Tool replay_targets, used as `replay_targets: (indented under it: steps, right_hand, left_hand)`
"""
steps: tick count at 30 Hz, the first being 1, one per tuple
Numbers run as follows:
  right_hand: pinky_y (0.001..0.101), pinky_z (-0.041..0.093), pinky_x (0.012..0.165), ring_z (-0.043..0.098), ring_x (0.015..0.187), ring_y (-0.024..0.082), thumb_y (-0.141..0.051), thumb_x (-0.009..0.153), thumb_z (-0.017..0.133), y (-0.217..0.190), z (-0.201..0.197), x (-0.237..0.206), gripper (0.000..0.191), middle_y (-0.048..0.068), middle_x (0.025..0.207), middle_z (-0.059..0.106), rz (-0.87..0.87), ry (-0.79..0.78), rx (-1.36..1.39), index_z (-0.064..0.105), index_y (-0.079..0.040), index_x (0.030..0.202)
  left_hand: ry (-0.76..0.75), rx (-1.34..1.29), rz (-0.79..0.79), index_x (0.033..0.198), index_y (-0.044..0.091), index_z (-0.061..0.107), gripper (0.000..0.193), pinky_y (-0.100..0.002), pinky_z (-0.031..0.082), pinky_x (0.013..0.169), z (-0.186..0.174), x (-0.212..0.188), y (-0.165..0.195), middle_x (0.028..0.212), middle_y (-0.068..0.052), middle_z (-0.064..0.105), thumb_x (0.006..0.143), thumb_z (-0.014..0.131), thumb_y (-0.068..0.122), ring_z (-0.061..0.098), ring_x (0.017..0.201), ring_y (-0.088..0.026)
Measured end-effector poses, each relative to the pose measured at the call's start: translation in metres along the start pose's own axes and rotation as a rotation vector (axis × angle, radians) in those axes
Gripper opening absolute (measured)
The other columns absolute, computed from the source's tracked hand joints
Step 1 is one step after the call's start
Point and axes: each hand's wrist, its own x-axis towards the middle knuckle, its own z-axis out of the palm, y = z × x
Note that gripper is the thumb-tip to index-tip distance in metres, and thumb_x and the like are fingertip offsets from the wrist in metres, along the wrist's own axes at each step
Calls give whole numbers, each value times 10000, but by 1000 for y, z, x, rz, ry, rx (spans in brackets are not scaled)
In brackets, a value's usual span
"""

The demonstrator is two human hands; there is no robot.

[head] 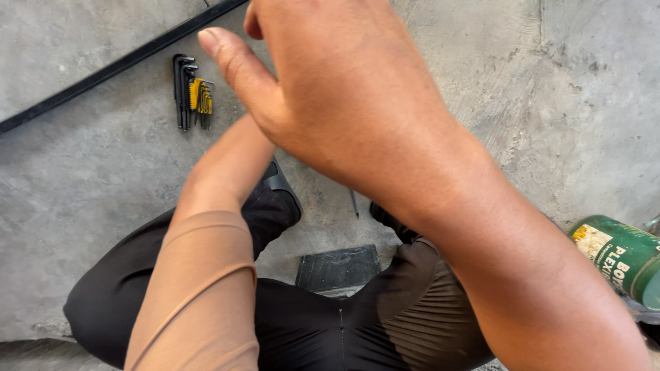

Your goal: The person sits on the floor and uses a screwdriver to remove screws from a small metal housing. They detach a small black plastic piece, inspect it, and then reattach it to the housing. The person then uses the screwdriver to tighten the screws back into the housing.

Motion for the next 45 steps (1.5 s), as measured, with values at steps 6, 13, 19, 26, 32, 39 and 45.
replay_targets:
  steps: [6, 13, 19, 26, 32, 39, 45]
  right_hand:
    - [418, 508, 610, 689, 693, 286, -240, 987, 738, -4, -1, 4, 277, 152, 767, 686, 228, -122, 81, 653, 23, 965]
    - [388, 556, 656, 731, 802, 283, -150, 1031, 722, -7, -6, 11, 248, 152, 960, 741, 138, -180, 101, 598, 29, 1148]
    - [333, 584, 727, 762, 910, 249, -140, 1044, 688, -15, 0, 28, 323, 166, 1034, 748, 273, -304, 82, 544, 20, 1286]
    - [337, 553, 651, 762, 946, 242, -114, 979, 700, -16, 14, 36, 407, 162, 1059, 741, 444, -349, -27, 532, -7, 1333]
    - [305, 545, 613, 761, 955, 226, -88, 960, 694, -15, 23, 37, 395, 142, 1190, 711, 427, -352, -15, 532, 3, 1308]
    - [304, 525, 584, 762, 869, 217, -142, 970, 698, -15, 23, 36, 420, 126, 1078, 737, 493, -379, -23, 537, -36, 1344]
    - [332, 537, 610, 752, 876, 246, -144, 969, 705, -10, 19, 30, 428, 169, 1036, 742, 403, -367, -32, 539, 1, 1336]
  left_hand:
    - [160, -304, -173, 1277, 150, 627, 354, -429, 573, 777, -59, -28, -80, 1073, -14, 682, 935, 692, 84, 668, 919, -174]
    - [310, -982, -598, 1346, 168, 575, 454, -473, 596, 782, -43, -73, -144, 1109, -26, 664, 926, 661, 19, 674, 921, -194]
    - [432, -922, -618, 1345, 175, 539, 506, -467, 583, 760, -46, -76, -165, 1163, -38, 690, 901, 684, -20, 687, 939, -202]
    - [464, -772, -625, 1232, 140, 595, 425, -365, 530, 614, -54, -69, -183, 1028, -44, 732, 868, 738, -27, 671, 782, -165]
    - [556, -753, -576, 1065, 50, 629, 299, -310, 553, 519, -53, -64, -183, 853, -62, 746, 822, 760, -62, 719, 644, -156]
    - [660, -557, -581, 924, 15, 700, 230, -295, 568, 465, -52, -61, -182, 740, -79, 744, 742, 808, -75, 743, 575, -160]
    - [790, -427, -599, 960, 37, 666, 282, -332, 575, 543, -47, -64, -181, 769, -93, 747, 734, 820, -28, 752, 623, -199]
